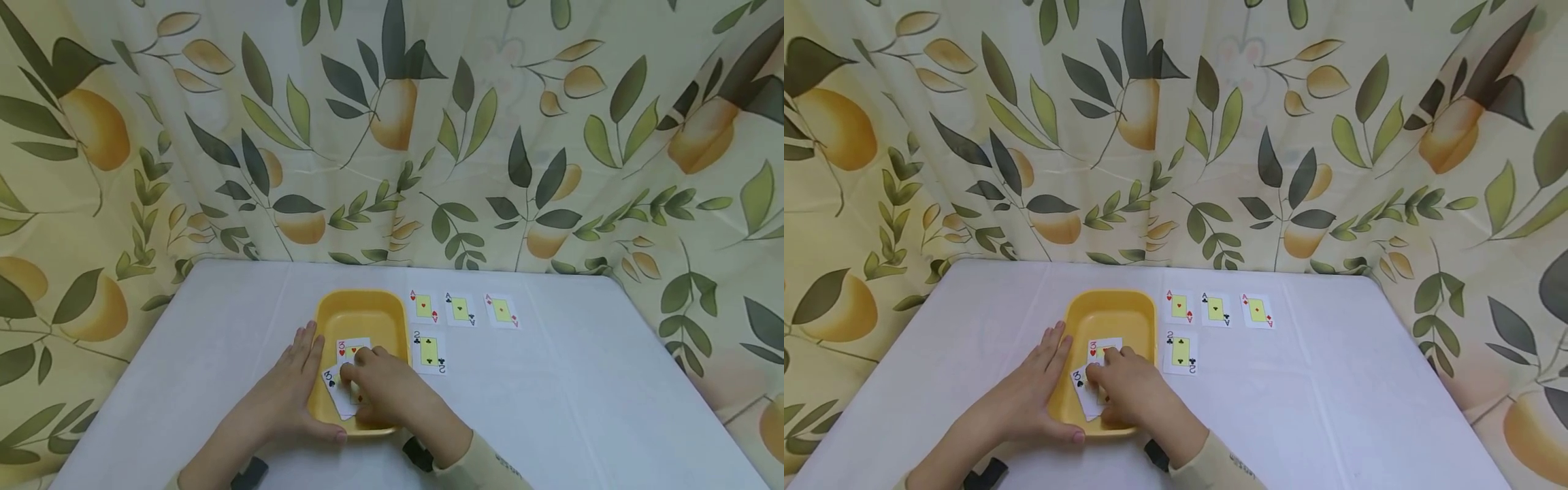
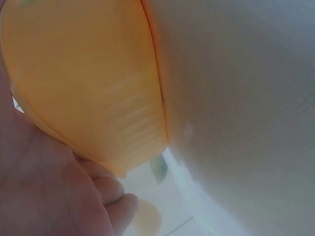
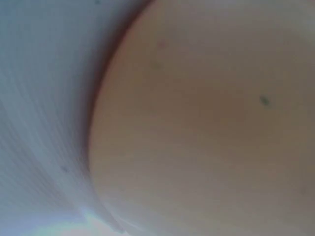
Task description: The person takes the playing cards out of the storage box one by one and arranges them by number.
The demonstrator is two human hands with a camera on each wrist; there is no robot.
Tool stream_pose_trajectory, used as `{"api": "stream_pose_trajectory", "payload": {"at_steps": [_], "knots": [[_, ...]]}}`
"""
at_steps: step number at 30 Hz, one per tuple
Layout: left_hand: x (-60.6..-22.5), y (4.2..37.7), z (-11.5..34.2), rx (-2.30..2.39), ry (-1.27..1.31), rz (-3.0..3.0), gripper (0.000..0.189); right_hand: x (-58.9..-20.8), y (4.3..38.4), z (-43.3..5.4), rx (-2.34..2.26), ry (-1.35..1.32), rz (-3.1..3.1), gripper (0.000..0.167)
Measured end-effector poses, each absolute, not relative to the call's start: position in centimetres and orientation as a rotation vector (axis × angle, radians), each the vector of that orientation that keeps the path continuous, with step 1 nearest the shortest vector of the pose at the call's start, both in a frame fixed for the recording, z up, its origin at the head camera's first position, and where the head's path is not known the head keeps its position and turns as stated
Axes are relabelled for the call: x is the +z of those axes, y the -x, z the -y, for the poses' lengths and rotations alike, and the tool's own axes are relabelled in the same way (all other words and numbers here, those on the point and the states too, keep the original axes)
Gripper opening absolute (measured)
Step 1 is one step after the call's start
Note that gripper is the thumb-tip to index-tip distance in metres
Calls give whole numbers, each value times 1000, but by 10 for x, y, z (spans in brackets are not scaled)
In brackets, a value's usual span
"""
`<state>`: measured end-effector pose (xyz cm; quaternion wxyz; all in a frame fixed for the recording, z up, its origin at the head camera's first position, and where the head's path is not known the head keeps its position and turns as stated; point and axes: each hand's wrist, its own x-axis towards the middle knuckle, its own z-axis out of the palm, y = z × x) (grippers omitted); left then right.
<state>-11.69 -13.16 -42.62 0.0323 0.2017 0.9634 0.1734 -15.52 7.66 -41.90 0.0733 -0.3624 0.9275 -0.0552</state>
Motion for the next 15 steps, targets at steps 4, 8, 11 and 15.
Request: {"api": "stream_pose_trajectory", "payload": {"at_steps": [4,8,11,15], "knots": [[-428,115,131,541,-629,-2965,148,-414,156,-80,-232,1153,-2802,70],[-429,113,130,551,-604,-2941,148,-402,160,-91,-346,1241,-2757,87],[-427,113,130,548,-582,-2937,149,-384,164,-106,-441,1280,-2749,89],[-425,115,129,532,-569,-2947,150,-362,171,-133,-473,1266,-2793,89]]}}
